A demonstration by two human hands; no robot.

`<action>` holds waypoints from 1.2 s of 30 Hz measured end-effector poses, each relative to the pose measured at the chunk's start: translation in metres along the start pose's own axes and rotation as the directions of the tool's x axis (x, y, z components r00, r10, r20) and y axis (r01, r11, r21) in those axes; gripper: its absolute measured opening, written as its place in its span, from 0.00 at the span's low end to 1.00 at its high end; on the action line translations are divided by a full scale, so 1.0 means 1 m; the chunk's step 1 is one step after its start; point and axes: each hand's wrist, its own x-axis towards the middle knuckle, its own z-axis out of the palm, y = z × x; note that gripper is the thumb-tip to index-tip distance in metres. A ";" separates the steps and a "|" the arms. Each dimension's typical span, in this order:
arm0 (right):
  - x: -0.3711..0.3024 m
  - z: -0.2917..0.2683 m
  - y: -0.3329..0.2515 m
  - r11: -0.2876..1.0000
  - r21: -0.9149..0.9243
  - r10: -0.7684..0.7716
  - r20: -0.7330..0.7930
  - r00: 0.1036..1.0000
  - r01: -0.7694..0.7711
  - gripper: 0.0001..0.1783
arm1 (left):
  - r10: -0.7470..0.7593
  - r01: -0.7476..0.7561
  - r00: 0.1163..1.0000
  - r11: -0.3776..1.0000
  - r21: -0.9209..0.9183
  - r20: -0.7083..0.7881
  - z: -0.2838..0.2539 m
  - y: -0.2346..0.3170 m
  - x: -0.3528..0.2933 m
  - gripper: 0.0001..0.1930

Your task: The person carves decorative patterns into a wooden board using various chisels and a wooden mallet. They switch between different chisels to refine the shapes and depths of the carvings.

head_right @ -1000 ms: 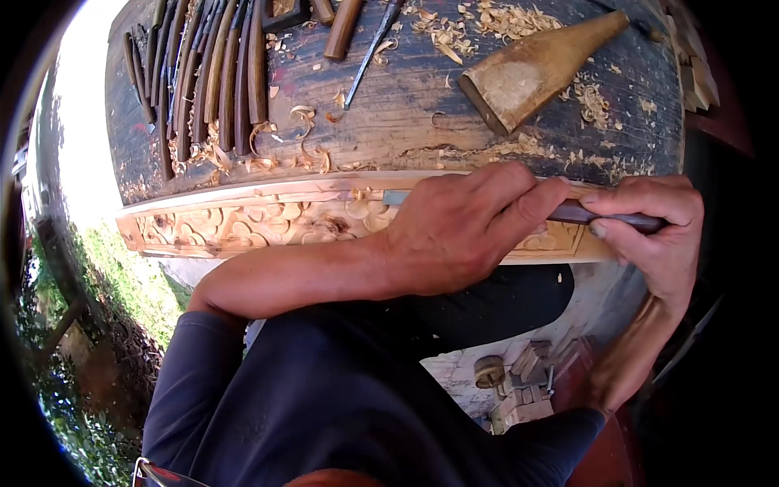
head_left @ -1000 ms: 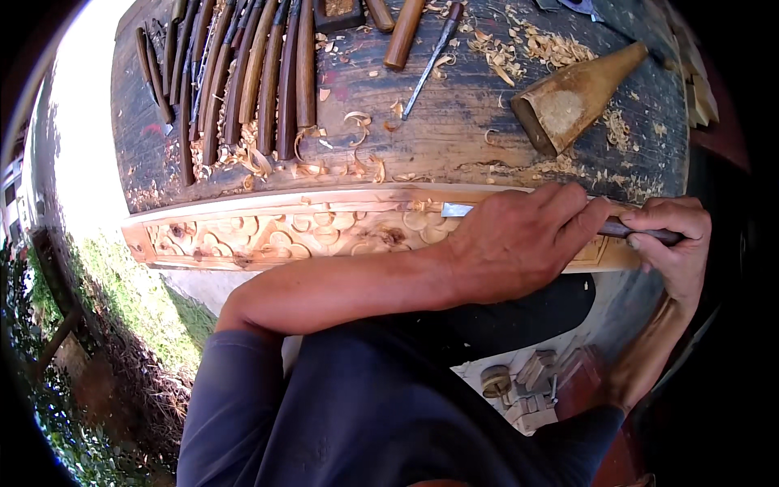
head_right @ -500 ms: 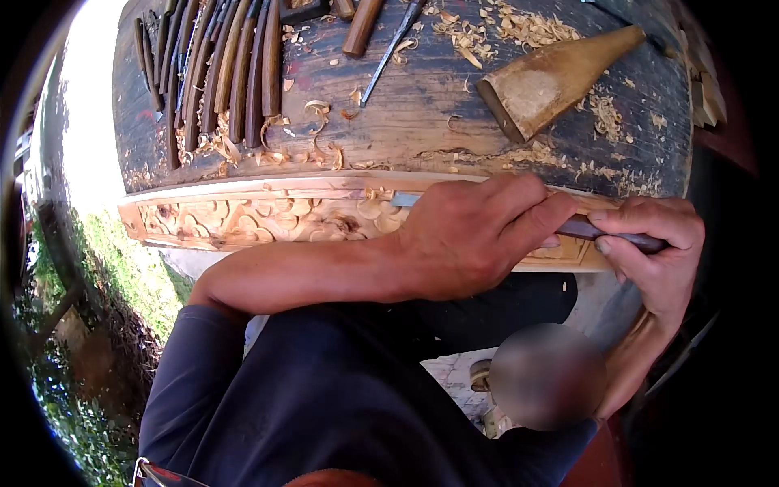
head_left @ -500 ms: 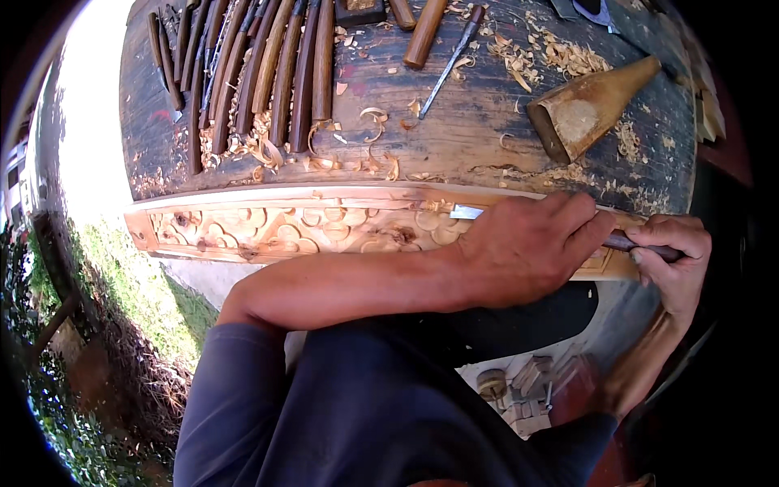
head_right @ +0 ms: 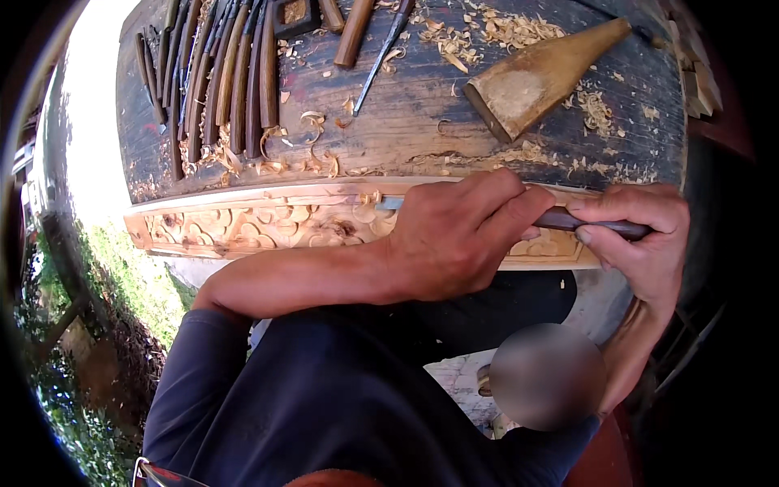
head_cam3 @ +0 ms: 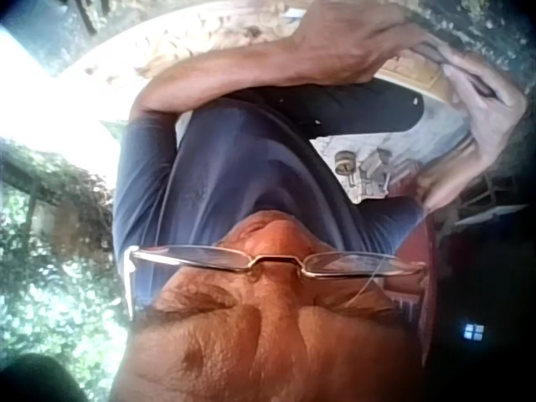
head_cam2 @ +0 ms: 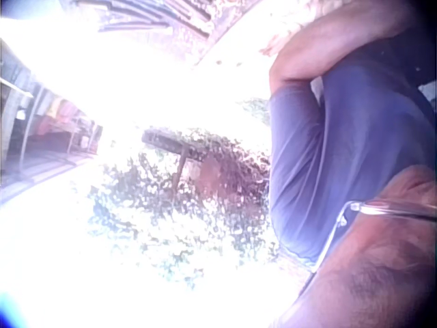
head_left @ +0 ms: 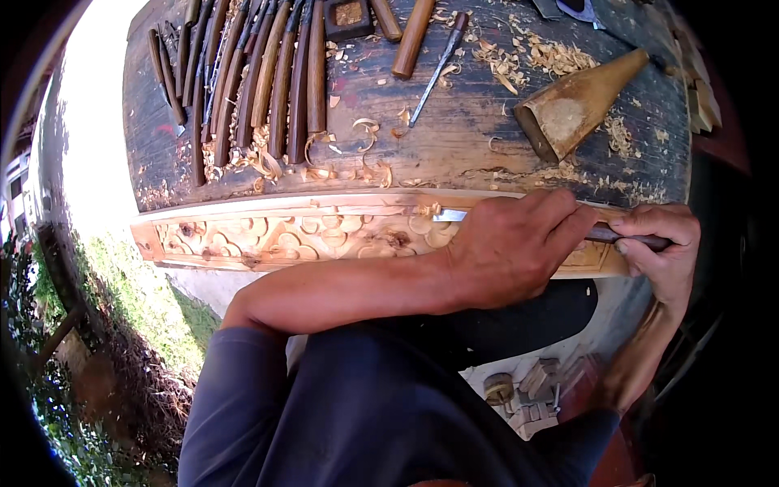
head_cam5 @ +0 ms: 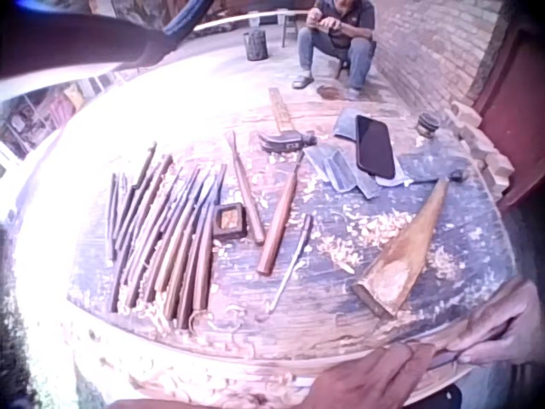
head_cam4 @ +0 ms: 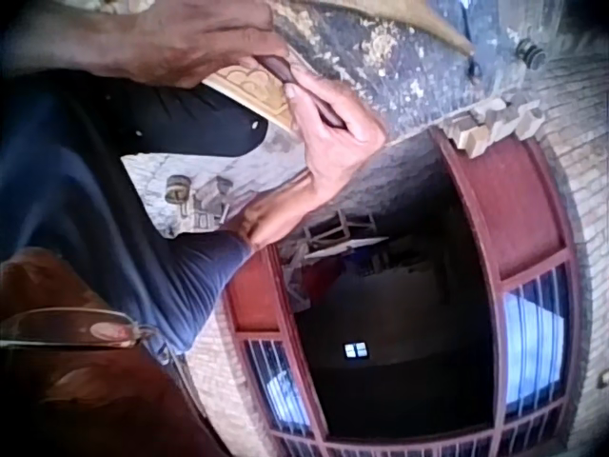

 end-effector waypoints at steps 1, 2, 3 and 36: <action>-0.001 0.000 0.002 1.000 -0.003 -0.014 -0.001 1.000 0.014 0.15 | 0.001 -0.001 1.000 1.000 -0.013 0.004 0.000 0.000 0.000 0.23; -0.001 0.000 0.003 1.000 -0.007 -0.028 -0.001 1.000 0.028 0.15 | -0.004 0.004 1.000 1.000 -0.015 -0.012 -0.001 -0.001 -0.001 0.23; 0.000 0.003 0.003 1.000 -0.004 -0.014 -0.002 1.000 0.014 0.15 | -0.007 0.006 1.000 1.000 -0.019 -0.028 -0.002 0.000 0.000 0.23; -0.086 0.017 -0.004 0.986 -0.164 -0.061 -0.208 0.976 0.027 0.20 | 0.469 -0.487 0.865 0.870 0.071 0.178 0.004 0.000 -0.008 0.31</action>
